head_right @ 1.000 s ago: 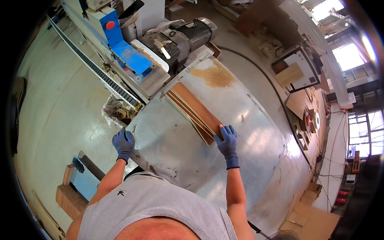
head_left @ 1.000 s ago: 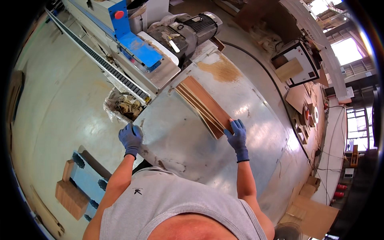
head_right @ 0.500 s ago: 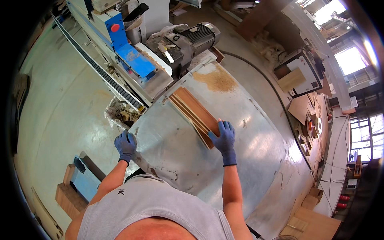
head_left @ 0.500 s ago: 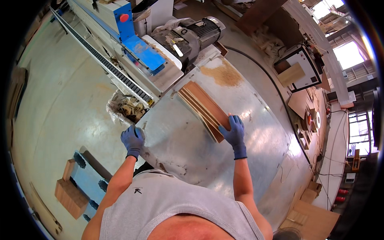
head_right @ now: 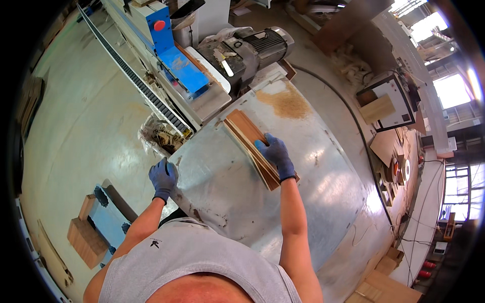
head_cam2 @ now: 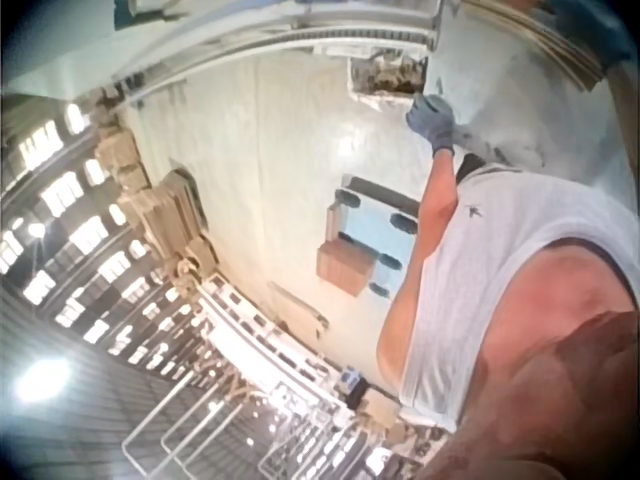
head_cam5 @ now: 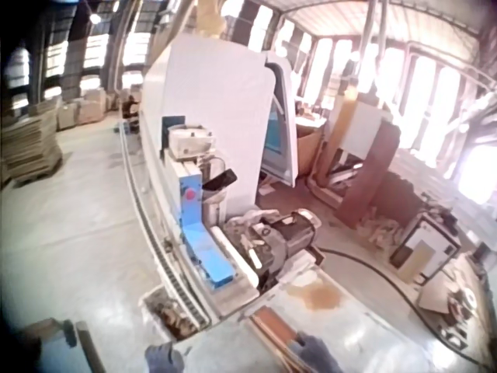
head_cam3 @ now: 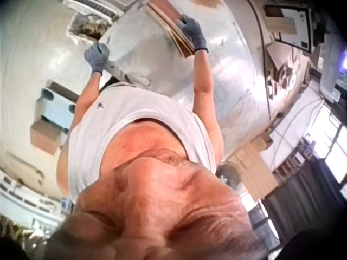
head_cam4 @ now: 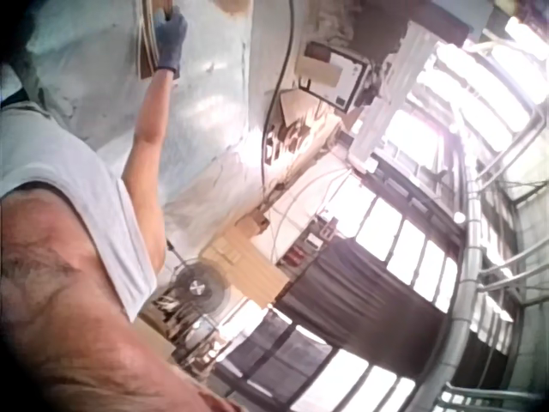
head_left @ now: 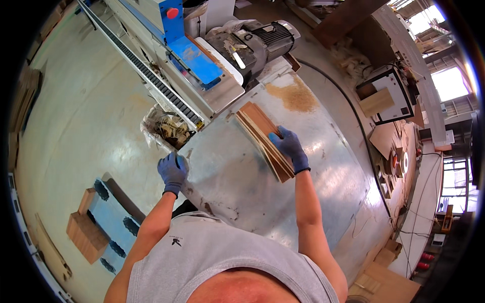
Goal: The person collects wooden boards from a machine table, aligns them into stacks, and carries the stacks over to place them on a pallet.
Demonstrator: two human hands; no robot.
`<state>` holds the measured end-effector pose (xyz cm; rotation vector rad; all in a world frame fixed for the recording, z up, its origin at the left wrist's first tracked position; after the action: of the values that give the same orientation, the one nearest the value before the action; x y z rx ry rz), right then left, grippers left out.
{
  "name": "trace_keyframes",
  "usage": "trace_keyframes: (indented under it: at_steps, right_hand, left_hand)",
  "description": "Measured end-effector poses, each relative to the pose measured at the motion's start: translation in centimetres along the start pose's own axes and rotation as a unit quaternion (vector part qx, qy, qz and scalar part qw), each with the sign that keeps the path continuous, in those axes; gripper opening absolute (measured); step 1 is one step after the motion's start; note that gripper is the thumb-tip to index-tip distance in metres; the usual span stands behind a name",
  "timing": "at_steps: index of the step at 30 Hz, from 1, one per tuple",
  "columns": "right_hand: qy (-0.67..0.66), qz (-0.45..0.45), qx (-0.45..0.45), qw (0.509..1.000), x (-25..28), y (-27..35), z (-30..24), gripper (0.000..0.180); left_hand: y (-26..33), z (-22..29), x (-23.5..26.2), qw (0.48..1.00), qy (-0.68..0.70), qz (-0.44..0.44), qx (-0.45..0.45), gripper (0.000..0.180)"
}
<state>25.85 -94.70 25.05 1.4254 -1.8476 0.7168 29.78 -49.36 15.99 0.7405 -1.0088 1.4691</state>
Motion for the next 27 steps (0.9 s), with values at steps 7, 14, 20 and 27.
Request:
trace_keyframes:
  at_steps: [7,14,20,27]
  right_hand:
    - [0.0,-0.047,-0.018,0.999,-0.6,-0.4,-0.5,0.047]
    - [0.004,0.104,0.098,0.99,0.1,-2.0,-4.4,0.059]
    - [0.08,0.162,0.184,0.966,-0.6,-5.9,-12.6,0.064]
    - [0.109,0.116,0.189,0.969,-3.6,-6.2,-10.7,0.062]
  left_hand:
    - [0.0,-0.3,0.0,1.0,-0.01,0.001,0.003,0.035]
    - [-0.1,0.3,0.7,1.0,-0.008,0.009,-0.01,0.034]
    - [0.0,0.4,0.8,1.0,-0.021,0.016,-0.01,0.034]
    - [-0.2,0.7,0.8,1.0,-0.008,0.006,0.001,0.034]
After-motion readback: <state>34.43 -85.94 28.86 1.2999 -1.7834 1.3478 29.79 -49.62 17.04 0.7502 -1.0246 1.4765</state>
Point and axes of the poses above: each hand's wrist, its own y-axis away from the middle knuckle, its own x-axis out of the back of the hand, z = x × y, the point moved 6 cm from there along -y, towards the middle knuckle, and after that the axes turned 4 degrees about x, right-handed, at the moved point
